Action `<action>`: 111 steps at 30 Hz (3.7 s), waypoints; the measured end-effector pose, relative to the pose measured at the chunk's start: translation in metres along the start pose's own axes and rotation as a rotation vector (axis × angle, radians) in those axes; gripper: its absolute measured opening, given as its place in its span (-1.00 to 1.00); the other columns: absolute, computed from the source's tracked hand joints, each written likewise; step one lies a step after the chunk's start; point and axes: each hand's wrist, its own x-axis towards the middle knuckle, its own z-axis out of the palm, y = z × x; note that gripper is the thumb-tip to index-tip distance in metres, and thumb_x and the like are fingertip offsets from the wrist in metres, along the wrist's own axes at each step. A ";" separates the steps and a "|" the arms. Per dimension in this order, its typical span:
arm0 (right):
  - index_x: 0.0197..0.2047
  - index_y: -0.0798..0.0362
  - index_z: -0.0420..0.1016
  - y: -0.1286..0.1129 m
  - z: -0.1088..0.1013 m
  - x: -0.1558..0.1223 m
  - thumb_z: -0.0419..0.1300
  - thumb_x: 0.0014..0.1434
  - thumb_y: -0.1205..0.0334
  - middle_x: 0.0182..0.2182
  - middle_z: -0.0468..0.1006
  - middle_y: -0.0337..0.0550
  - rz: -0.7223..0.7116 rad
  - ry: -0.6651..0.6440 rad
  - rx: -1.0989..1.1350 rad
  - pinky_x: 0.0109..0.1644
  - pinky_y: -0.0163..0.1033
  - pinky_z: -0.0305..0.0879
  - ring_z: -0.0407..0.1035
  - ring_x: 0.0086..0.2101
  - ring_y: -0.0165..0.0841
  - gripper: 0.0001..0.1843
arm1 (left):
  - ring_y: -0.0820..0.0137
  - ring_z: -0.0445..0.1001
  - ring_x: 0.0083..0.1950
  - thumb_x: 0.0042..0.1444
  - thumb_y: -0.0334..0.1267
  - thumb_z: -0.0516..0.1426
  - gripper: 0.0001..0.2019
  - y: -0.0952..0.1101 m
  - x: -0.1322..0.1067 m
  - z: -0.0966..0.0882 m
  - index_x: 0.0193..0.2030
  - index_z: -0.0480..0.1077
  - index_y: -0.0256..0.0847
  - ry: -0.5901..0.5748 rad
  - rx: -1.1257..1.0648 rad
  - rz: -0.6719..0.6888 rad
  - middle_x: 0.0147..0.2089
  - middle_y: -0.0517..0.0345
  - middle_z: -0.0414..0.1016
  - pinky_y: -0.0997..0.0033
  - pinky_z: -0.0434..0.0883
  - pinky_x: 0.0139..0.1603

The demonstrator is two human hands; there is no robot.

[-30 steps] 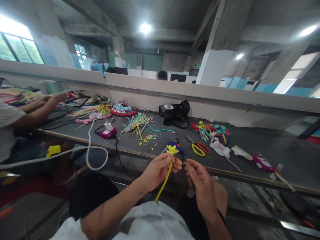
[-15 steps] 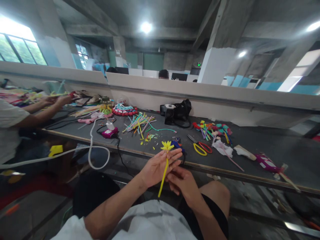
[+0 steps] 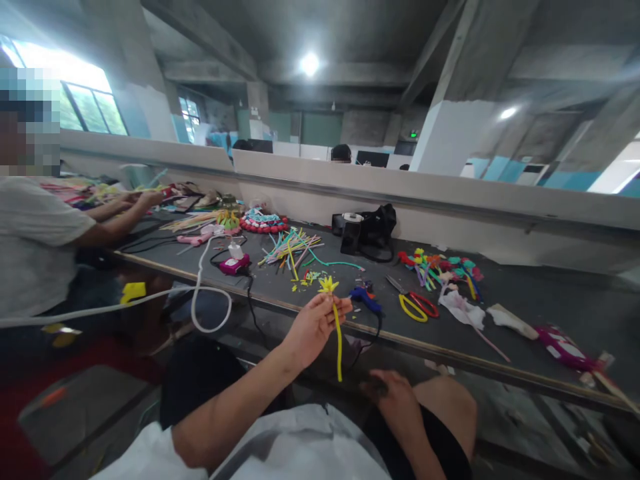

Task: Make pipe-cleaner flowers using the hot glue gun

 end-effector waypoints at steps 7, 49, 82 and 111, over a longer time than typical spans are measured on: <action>-0.16 -0.07 0.57 -0.098 0.001 0.016 0.17 0.23 0.07 -0.23 0.57 -0.16 -0.205 -0.110 0.110 -0.10 -0.21 0.35 0.44 -0.22 -0.31 -0.79 | 0.37 0.52 -0.14 0.09 -0.16 0.26 -0.81 -0.019 -0.004 0.018 -0.30 0.41 -0.23 0.006 0.116 0.151 -0.23 0.07 0.57 0.44 0.35 -0.08; -0.15 -0.06 0.56 -0.023 0.035 0.173 0.15 0.24 0.07 -0.28 0.63 -0.17 -0.161 0.079 -0.178 -0.26 -0.24 0.38 0.48 -0.38 -0.32 -0.78 | 0.62 -0.04 -0.63 0.00 -0.09 0.29 -0.75 0.032 0.136 -0.015 -0.43 0.43 -0.24 0.055 0.395 0.132 -0.64 0.39 0.08 0.55 -0.04 -0.61; 0.00 -0.08 0.48 -0.037 0.073 0.241 0.25 0.12 0.33 0.09 0.34 -0.04 -0.624 -0.030 -0.355 0.13 0.06 0.19 0.25 0.08 -0.13 -0.65 | 0.43 0.37 -0.46 0.20 -0.43 0.08 -0.86 0.022 0.185 -0.059 -0.27 0.48 -0.28 -0.099 1.503 0.933 -0.50 0.13 0.42 0.47 0.25 -0.41; 0.09 0.11 0.32 0.064 0.069 0.217 0.25 0.07 0.16 -0.15 0.56 0.03 -0.203 -0.441 -0.821 -0.15 -0.11 0.39 0.50 -0.16 -0.12 -0.48 | 0.65 0.03 -0.75 0.15 0.00 0.14 -0.70 0.019 0.205 -0.065 -0.30 0.34 -0.25 0.075 0.195 -0.013 -0.64 0.27 0.38 0.59 -0.10 -0.70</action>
